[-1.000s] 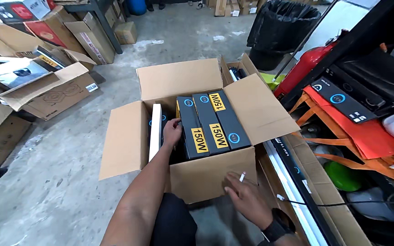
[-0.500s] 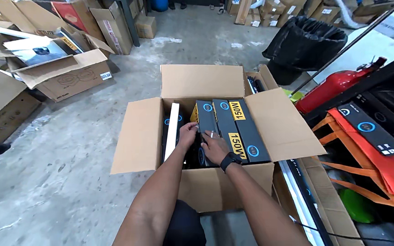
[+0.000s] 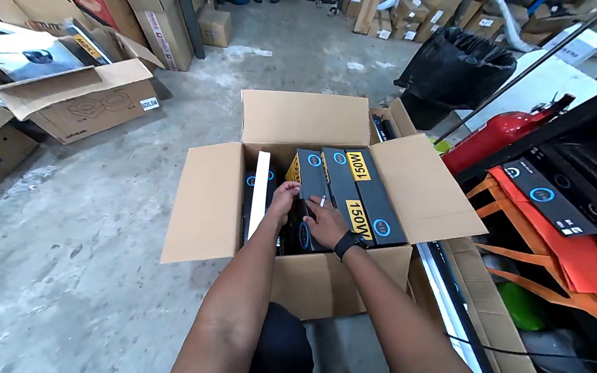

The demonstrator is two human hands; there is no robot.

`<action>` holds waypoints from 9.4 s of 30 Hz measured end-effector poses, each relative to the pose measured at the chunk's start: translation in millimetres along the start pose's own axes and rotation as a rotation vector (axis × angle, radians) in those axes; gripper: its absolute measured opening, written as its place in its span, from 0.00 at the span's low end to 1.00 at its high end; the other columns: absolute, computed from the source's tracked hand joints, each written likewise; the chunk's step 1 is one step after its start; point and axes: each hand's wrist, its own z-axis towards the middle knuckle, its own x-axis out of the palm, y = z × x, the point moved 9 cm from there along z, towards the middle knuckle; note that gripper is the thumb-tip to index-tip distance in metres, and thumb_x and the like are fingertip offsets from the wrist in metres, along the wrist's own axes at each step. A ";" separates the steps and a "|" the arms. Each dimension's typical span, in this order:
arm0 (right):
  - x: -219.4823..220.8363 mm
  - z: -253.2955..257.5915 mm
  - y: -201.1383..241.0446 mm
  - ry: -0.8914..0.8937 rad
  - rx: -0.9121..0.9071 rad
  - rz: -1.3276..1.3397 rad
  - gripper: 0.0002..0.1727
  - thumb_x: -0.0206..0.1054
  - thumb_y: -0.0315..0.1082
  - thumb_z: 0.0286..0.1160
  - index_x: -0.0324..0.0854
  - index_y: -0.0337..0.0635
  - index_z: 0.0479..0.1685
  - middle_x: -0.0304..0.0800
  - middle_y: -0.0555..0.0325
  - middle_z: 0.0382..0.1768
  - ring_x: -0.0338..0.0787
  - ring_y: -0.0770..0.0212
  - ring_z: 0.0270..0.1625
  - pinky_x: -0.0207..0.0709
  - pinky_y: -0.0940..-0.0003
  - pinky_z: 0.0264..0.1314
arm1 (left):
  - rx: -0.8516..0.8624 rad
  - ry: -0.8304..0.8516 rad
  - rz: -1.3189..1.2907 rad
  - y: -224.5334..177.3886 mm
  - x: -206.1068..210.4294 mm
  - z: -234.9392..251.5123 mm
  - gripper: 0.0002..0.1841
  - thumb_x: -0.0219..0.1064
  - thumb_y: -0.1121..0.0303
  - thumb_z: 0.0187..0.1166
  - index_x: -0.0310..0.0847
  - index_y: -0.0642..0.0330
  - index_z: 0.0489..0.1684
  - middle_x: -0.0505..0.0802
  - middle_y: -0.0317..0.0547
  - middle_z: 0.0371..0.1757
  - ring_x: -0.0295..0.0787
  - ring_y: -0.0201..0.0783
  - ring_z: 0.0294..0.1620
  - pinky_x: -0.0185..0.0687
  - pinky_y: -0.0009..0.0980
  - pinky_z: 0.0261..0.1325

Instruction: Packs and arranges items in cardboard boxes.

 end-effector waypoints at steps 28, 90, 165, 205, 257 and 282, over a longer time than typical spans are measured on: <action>-9.1 -28.3 -16.5 -0.273 -0.021 0.015 0.32 0.69 0.54 0.74 0.83 0.43 0.74 0.83 0.47 0.74 0.78 0.47 0.78 0.72 0.50 0.79 | -0.006 -0.127 0.182 1.8 -2.5 -6.5 0.11 0.76 0.65 0.77 0.88 0.62 0.48 0.90 0.49 0.43 0.84 0.38 0.39 0.82 0.37 0.45; -42.0 -40.5 -60.3 -0.234 0.084 -0.208 0.25 0.60 0.46 0.79 0.83 0.41 0.68 0.83 0.39 0.67 0.86 0.40 0.66 0.83 0.44 0.56 | 0.513 0.120 1.491 -36.8 99.1 -1.2 0.24 0.45 0.48 0.89 0.83 0.41 0.69 0.73 0.44 0.87 0.41 0.54 0.96 0.21 0.70 0.89; -89.8 -129.4 -198.2 -0.435 0.543 0.153 0.40 0.75 0.47 0.70 0.71 0.40 0.83 0.73 0.37 0.79 0.78 0.37 0.76 0.74 0.40 0.72 | -0.052 -0.023 0.634 -30.5 138.5 -10.3 0.32 0.70 0.57 0.80 0.64 0.60 0.81 0.81 0.47 0.39 0.76 0.38 0.30 0.76 0.36 0.32; -85.8 -126.9 -196.1 -0.418 0.518 0.168 0.36 0.74 0.47 0.73 0.74 0.41 0.81 0.77 0.40 0.76 0.80 0.41 0.74 0.75 0.42 0.73 | 0.495 0.608 2.084 6.7 212.9 -50.9 0.30 0.72 0.49 0.57 0.85 0.38 0.66 0.79 0.52 0.80 0.58 0.59 0.89 0.51 0.68 0.84; -86.5 -127.4 -203.8 -0.536 0.433 0.205 0.37 0.81 0.47 0.66 0.79 0.40 0.75 0.80 0.36 0.70 0.83 0.35 0.68 0.79 0.35 0.62 | 0.186 0.382 2.167 -62.5 30.4 -63.4 0.13 0.64 0.66 0.74 0.93 0.52 0.50 0.82 0.47 0.80 0.54 0.58 0.92 0.40 0.68 0.89; -89.1 -128.4 -206.9 -0.562 0.419 0.231 0.39 0.83 0.46 0.64 0.78 0.39 0.76 0.80 0.35 0.71 0.82 0.32 0.69 0.77 0.30 0.63 | -0.072 -0.408 1.696 -96.7 -53.1 -63.4 0.40 0.75 0.47 0.69 0.67 0.59 0.78 0.91 0.67 0.57 0.87 0.69 0.61 0.73 0.73 0.62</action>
